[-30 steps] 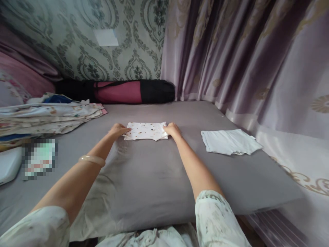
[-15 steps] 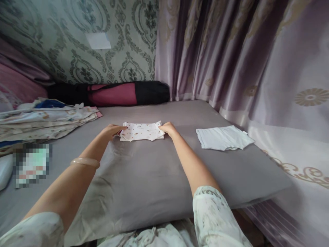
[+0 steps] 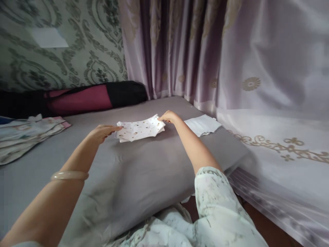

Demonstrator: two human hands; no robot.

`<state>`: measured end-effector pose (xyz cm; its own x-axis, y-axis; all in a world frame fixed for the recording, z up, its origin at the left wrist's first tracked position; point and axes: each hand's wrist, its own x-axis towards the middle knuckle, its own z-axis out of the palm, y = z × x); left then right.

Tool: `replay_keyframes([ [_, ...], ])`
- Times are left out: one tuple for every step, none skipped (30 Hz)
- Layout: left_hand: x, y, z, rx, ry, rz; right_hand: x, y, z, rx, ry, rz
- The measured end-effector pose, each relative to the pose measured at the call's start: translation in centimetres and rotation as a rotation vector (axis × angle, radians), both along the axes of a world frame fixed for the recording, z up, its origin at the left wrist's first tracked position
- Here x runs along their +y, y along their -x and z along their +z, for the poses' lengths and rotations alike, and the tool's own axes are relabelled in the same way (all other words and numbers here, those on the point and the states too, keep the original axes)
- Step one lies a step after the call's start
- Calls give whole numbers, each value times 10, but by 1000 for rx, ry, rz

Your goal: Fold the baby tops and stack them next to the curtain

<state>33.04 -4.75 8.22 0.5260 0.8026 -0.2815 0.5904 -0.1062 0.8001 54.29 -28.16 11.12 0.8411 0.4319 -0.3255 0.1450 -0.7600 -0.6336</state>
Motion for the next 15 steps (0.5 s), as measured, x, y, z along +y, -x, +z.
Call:
replay_keyframes([
  [-8,-7,-2,-17,8,-24,-9,-3,6,-11,23,-2],
  [-17,-15,-4,-35,19,-52,-19,-5,11,-23,44,-6],
  [-26,-22,-5,-55,31,-80,-28,-8,16,-34,61,-10],
  [-36,-30,-5,-73,45,-105,-37,-11,21,-46,78,-15],
  [-45,-37,-5,-91,60,-126,-46,-15,25,-58,95,-22],
  [-55,-45,-5,-108,74,-141,-56,-19,28,-75,114,-34],
  [-65,-52,-5,-120,89,-150,-65,-24,30,-95,135,-50],
  [-75,-59,-5,-126,103,-156,-74,-29,32,-115,154,-70],
  [-84,-67,-5,-129,115,-162,-84,-34,33,-130,171,-90],
  [-94,-74,-4,-136,125,-171,-93,-40,34,-144,183,-110],
  [-103,-81,-4,-148,133,-180,-102,-46,35,-158,192,-129],
  [-113,-88,-5,-168,140,-189,-112,-52,36,-171,198,-145],
  [-122,-95,-5,-195,150,-202,-121,-58,37,-184,203,-162],
  [-131,-102,-5,-225,162,-214,-130,-64,37,-199,211,-182],
  [-139,-108,-5,-245,177,-221,-139,-69,37,-215,221,-203],
])
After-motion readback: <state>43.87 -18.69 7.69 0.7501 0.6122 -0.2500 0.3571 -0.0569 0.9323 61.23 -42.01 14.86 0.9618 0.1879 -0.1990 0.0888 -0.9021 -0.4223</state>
